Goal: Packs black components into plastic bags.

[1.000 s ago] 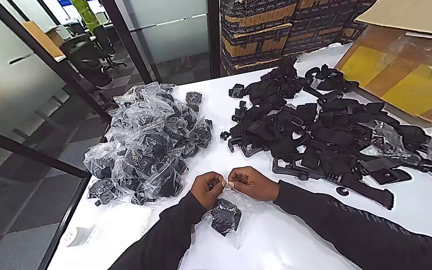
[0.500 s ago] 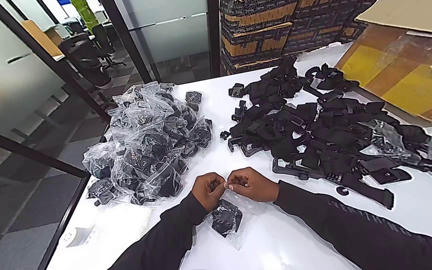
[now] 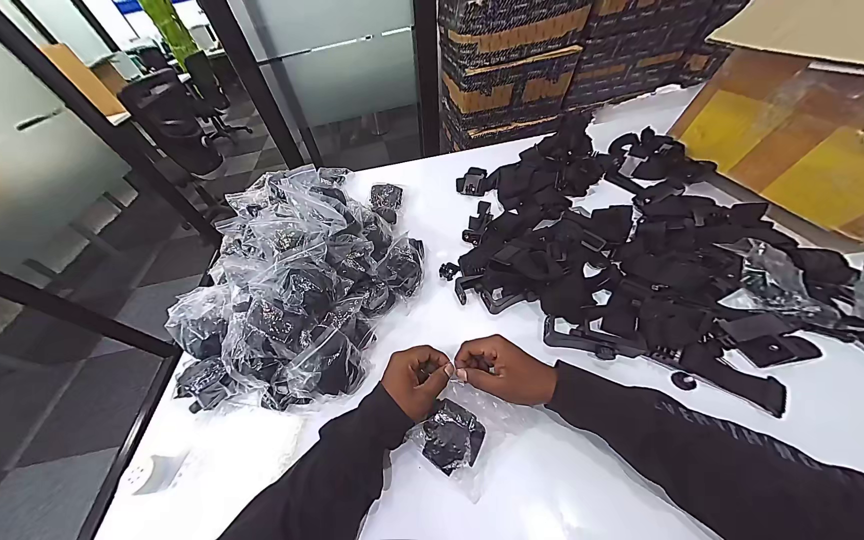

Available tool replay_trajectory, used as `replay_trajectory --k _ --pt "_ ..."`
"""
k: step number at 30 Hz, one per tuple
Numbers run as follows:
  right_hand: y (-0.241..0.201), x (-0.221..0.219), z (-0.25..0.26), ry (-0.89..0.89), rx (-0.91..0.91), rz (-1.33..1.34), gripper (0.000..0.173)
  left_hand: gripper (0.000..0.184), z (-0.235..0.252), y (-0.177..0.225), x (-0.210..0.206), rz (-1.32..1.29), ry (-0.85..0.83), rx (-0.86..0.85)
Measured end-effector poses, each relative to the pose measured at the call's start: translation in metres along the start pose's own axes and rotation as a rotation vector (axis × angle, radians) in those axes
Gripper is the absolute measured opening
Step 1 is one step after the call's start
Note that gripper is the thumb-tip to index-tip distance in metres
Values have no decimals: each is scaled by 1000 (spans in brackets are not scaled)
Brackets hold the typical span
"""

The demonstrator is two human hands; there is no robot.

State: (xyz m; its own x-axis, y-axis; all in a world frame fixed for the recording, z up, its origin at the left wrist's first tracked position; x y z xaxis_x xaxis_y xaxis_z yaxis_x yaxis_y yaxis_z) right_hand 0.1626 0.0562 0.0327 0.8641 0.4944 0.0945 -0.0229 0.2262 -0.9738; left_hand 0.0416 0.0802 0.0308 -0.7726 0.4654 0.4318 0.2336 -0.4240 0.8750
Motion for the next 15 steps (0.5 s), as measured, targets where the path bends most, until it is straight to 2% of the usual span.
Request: replay_trajectory --k 6,15 --pt "1 1 0 28 -20 -15 10 15 -1 1 -2 59 -12 -36" --pt "2 3 0 40 -23 -5 11 12 0 -2 0 0 6 -6"
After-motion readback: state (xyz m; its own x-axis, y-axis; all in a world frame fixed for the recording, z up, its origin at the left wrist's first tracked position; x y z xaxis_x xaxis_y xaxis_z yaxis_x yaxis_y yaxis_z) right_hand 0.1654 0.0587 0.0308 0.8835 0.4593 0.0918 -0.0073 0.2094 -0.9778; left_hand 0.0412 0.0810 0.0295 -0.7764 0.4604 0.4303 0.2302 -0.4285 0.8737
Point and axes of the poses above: each hand's wrist, its own z-axis towards the middle knuckle, its own x-axis out of the back of the hand, y = z × x, the point moved 10 cm from there along z, towards the middle knuckle, and after that the axes turned 14 degrees about z, right-handed, at the moved point
